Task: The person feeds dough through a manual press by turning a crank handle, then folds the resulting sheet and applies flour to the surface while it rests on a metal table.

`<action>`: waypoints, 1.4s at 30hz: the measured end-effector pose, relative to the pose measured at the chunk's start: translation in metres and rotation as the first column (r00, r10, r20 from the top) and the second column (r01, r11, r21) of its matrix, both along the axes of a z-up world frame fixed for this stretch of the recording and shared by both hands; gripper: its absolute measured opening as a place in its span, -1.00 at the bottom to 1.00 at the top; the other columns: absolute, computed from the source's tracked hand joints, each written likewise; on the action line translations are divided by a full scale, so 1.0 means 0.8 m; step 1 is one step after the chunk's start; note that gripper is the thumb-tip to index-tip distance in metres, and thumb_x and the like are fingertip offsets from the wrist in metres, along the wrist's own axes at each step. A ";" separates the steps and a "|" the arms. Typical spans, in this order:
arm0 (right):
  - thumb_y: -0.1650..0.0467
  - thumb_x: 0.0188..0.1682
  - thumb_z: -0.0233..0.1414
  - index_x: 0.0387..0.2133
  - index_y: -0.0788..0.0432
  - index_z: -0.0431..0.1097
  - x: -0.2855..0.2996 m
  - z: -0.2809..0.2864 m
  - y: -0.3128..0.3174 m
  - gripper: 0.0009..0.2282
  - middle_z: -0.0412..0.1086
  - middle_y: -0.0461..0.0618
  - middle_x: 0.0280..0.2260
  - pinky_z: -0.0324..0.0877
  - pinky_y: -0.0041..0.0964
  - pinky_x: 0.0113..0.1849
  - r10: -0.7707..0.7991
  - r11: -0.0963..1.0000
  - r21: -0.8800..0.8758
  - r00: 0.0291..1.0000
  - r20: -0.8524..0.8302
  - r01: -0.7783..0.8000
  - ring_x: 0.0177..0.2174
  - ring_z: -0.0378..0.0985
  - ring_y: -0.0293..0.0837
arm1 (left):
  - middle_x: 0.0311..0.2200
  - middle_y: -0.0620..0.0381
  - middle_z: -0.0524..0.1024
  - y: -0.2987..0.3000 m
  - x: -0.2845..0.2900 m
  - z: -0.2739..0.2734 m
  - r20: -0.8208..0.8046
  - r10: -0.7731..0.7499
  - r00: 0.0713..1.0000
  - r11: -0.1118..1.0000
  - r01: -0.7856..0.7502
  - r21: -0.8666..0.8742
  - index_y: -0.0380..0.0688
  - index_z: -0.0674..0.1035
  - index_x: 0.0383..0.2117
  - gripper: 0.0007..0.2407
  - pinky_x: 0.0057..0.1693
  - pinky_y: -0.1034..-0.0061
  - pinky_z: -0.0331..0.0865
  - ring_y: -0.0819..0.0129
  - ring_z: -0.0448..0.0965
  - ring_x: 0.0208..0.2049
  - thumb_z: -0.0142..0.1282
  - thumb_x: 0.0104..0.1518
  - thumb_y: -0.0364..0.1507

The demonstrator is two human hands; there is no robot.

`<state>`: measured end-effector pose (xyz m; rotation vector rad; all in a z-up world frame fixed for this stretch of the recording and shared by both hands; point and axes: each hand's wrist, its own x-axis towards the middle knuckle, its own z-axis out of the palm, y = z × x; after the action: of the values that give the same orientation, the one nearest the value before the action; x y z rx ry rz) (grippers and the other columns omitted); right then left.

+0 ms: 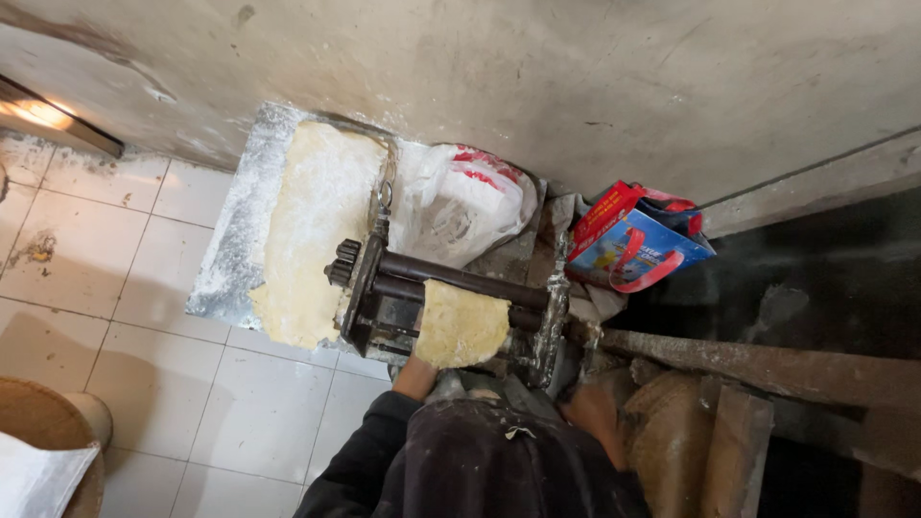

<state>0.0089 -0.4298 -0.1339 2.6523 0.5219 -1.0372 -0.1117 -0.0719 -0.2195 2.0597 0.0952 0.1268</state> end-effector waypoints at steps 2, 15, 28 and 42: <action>0.05 -0.19 0.27 -0.38 0.25 0.58 -0.024 0.037 -0.012 -0.54 0.57 0.18 -0.36 0.46 0.02 -0.18 -0.253 0.967 -0.017 0.965 -0.075 0.253 -0.36 0.59 0.02 | 0.10 -0.20 0.45 -0.007 -0.001 -0.010 -0.007 -0.024 1.000 0.976 0.025 0.217 -0.25 0.52 0.08 -0.67 0.24 0.24 0.27 -0.12 0.37 0.17 -0.05 0.17 -0.51; 0.23 0.00 0.20 -0.51 -0.14 0.55 0.194 0.233 0.015 -0.88 0.43 0.03 -0.61 0.34 0.02 -0.48 -0.067 0.920 0.269 0.561 0.825 -0.285 -0.55 0.52 0.11 | 0.17 -0.15 0.43 -0.025 0.026 -0.016 -0.153 0.206 0.966 0.174 -0.190 -0.966 -0.24 0.47 0.15 -0.61 0.30 0.08 0.20 -0.09 0.35 0.21 -0.08 0.23 -0.33; 0.23 0.03 -0.03 -0.44 0.10 0.54 0.165 -0.070 0.027 -0.74 0.54 0.12 -0.41 0.47 0.07 -0.28 0.231 0.895 0.251 0.863 0.449 -0.369 -0.35 0.62 0.12 | 0.31 -0.16 0.30 -0.040 0.032 0.026 -0.268 0.125 0.955 -0.590 -0.146 -0.794 -0.33 0.32 0.28 -0.54 0.42 0.05 0.08 -0.06 0.27 0.33 -0.28 0.33 -0.27; 0.21 -0.06 0.24 -0.65 0.08 0.48 0.002 0.190 -0.045 -0.73 0.25 -0.14 -0.80 0.22 -0.21 -0.62 -0.107 0.863 0.388 0.632 0.768 -0.325 -0.80 0.22 -0.18 | 0.26 -0.12 0.36 -0.037 -0.008 0.063 -0.190 0.065 0.980 -0.610 -0.112 -0.785 -0.33 0.33 0.27 -0.59 0.41 0.08 0.11 0.02 0.31 0.31 -0.25 0.40 -0.30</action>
<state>0.0102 -0.4657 0.0182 3.0644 0.8004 0.4180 -0.1179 -0.1015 -0.1694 -0.1648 0.3156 0.0565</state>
